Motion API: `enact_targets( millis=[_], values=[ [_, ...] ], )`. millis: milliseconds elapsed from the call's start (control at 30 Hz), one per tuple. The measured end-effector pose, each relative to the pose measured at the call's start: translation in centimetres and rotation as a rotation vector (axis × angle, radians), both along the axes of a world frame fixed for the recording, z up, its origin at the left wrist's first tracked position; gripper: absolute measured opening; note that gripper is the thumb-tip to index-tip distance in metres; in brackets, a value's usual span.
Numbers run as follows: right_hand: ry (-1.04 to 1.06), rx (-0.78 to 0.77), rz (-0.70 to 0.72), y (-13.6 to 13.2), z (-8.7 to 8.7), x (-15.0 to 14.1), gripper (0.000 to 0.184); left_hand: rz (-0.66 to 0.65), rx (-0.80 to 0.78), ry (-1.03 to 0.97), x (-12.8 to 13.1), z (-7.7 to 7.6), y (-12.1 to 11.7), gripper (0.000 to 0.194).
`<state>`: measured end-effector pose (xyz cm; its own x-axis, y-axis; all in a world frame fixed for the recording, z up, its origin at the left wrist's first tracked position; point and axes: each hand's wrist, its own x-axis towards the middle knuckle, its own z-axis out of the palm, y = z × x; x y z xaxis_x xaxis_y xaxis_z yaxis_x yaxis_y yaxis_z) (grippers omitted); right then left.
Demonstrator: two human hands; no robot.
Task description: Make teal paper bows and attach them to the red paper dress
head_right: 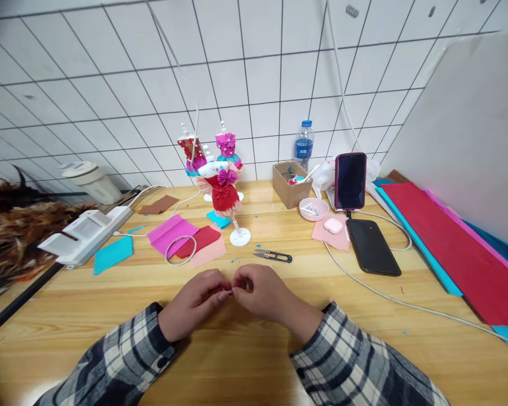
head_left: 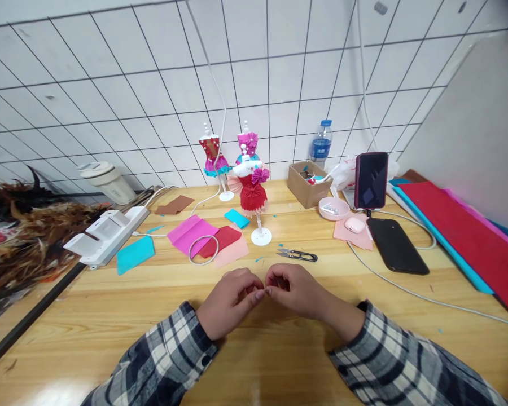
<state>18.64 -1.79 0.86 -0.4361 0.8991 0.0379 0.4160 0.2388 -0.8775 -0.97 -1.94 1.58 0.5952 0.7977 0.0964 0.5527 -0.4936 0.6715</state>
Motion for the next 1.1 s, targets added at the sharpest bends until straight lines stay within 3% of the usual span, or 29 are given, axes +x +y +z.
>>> enact_targets(
  millis=[133, 267, 367, 467, 533, 633, 767, 933, 1100],
  values=[
    [-0.006, 0.0, -0.007, 0.0, -0.2, 0.0, 0.004, 0.007, 0.046, -0.066, 0.2, 0.3, -0.2, 0.023],
    [0.002, 0.042, -0.043, 0.0, -0.1, 0.0, 0.004, 0.081, -0.084, -0.197, 0.2, 0.1, -0.1, 0.025],
    [-0.004, 0.146, -0.157, 0.3, -0.1, 0.2, 0.01, 0.197, -0.219, -0.289, 0.2, -0.3, 0.1, 0.027],
    [-0.002, 0.216, -0.302, 0.6, -0.3, 0.7, 0.029, 0.276, -0.297, -0.358, 0.1, -0.6, 0.3, 0.028],
    [-0.012, 0.311, -0.345, 0.6, -0.2, 0.9, 0.029, 0.284, -0.33, -0.407, 0.1, -0.6, 0.3, 0.028],
    [-0.064, 0.545, -0.244, 0.1, 0.1, 0.9, 0.012, 0.238, -0.406, -0.513, 0.2, -0.4, 0.1, 0.029],
    [-0.212, 0.721, -0.114, -0.3, 0.2, 0.5, 0.016, 0.184, -0.471, -0.595, 0.3, -0.5, -0.5, 0.03],
    [-0.333, 0.733, -0.115, -0.5, -0.1, 0.4, 0.017, 0.111, -0.443, -0.582, 0.2, -1.1, -0.8, 0.031],
    [-0.279, 0.625, -0.156, -0.7, -0.1, 0.1, 0.012, 0.11, -0.164, -0.335, 0.4, -0.9, -1.0, 0.031]
  ],
)
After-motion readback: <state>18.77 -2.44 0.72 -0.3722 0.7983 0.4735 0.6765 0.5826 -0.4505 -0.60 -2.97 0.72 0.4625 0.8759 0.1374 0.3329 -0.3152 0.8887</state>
